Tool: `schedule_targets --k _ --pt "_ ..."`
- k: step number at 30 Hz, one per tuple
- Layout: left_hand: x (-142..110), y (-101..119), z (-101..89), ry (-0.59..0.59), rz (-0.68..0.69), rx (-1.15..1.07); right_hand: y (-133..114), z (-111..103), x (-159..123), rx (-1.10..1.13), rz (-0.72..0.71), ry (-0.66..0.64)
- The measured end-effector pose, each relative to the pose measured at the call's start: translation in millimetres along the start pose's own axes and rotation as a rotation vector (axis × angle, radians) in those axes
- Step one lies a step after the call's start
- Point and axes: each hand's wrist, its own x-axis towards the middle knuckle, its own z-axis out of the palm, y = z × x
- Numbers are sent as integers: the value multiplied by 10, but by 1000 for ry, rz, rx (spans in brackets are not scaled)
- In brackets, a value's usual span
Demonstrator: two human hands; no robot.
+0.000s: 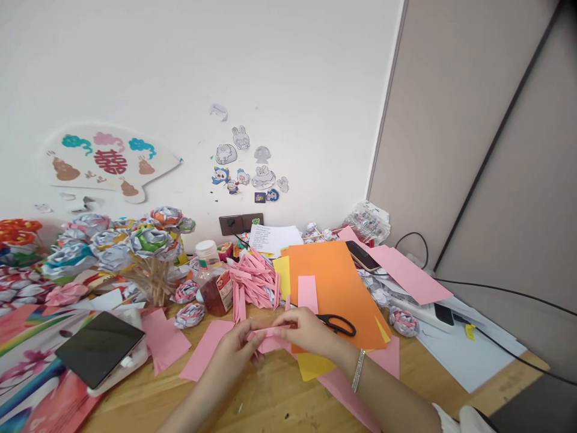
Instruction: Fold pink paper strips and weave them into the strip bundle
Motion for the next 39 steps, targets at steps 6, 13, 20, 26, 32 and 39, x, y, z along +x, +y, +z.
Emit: schedule_targets --k 6,13,20,26,32,39 --pt "15 -22 12 34 -40 15 32 30 12 67 8 30" --pt "3 23 19 29 -67 -11 122 49 29 77 6 27" --pt "-1 -56 25 -18 -2 18 105 43 19 73 -7 -55" --pt "-18 -49 25 -36 28 66 43 18 -4 -97 -58 -28" --pt "-3 48 -43 -59 -30 -45 98 -129 22 -96 -63 -63" --pt "20 62 -96 -63 -29 -65 119 -242 19 47 -6 -153"
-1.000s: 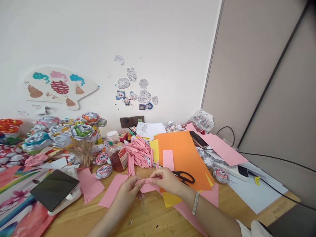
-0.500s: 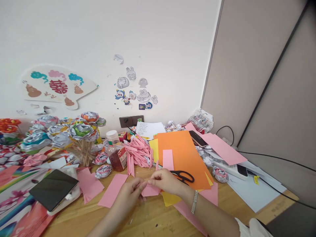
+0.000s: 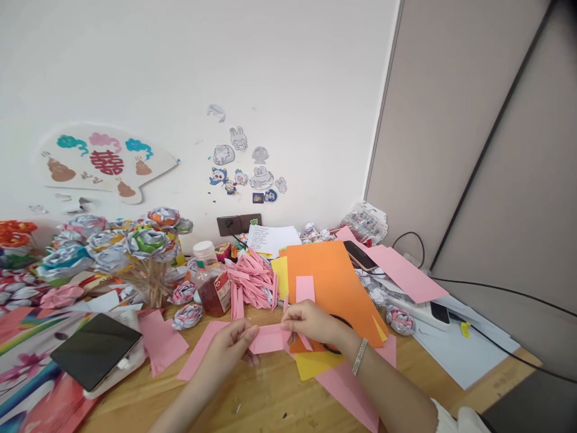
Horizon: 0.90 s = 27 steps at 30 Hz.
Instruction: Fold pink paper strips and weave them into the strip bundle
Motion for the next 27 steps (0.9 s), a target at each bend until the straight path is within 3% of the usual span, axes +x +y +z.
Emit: schedule_targets --k 13,17,20,23,27 --pt "38 -52 -28 -34 -16 -11 -81 -35 -12 -236 -111 54" --pt "16 -72 -2 28 64 130 -56 0 -1 -279 -105 39" --pt "-2 -100 52 16 86 200 -27 56 13 -213 -94 90" --pt "12 -153 99 -2 -7 110 -4 92 32 4 -107 101" --pt "44 -205 124 37 1 52 47 101 51 161 -65 71"
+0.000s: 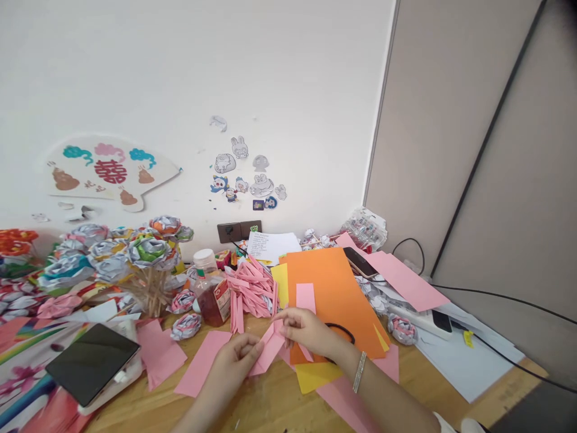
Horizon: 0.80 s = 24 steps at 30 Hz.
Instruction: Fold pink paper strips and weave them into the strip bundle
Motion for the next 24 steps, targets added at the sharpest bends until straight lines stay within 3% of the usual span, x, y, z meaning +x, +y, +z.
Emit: schedule_targets --k 2,7,10,13,17,20,24 --pt "-11 5 8 -26 29 33 0 4 -14 -43 28 -28" --pt "-79 71 40 -58 89 96 -146 77 -83 -50 26 -273" --pt "-68 75 47 -74 6 -14 -190 119 -90 -46 15 -197" --pt "-16 53 15 -17 -57 -166 -130 128 -63 -33 8 -104" --pt "34 53 -65 96 -73 -351 -11 132 -10 24 33 -124" --pt "28 71 -88 139 -91 -372 24 128 15 74 66 -104" --pt "3 91 -70 59 -22 -280 8 70 11 27 119 -42"
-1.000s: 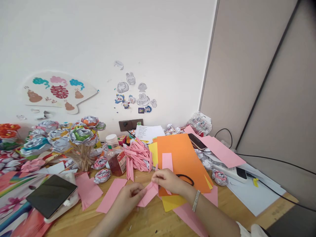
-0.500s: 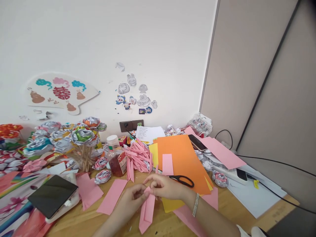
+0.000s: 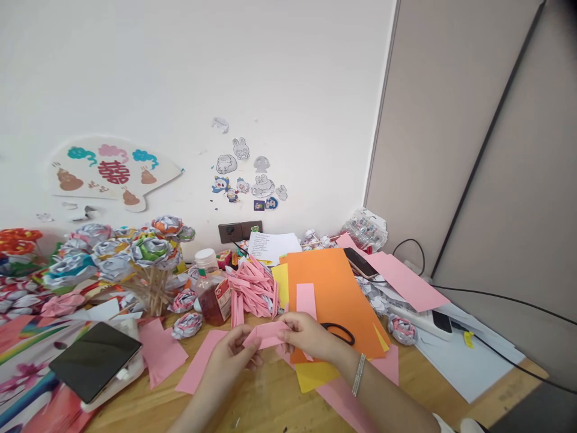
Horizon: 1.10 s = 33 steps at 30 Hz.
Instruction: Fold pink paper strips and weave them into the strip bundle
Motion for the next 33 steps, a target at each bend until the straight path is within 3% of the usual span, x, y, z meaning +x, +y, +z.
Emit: schedule_targets --k 3,9,21,29,33 --pt "-2 4 -2 -63 8 11 -35 -46 -25 -43 9 5" --pt "31 -28 -59 -88 -63 -170 -61 -49 -34 77 -147 -41" --pt "-28 -22 -54 14 -47 -370 -62 35 -23 214 -207 28" --pt "16 -2 -73 -116 -71 -280 -20 42 -37 -1 -262 88" --pt "-4 9 -27 -66 -82 -123 -34 34 -56 -221 -270 97"
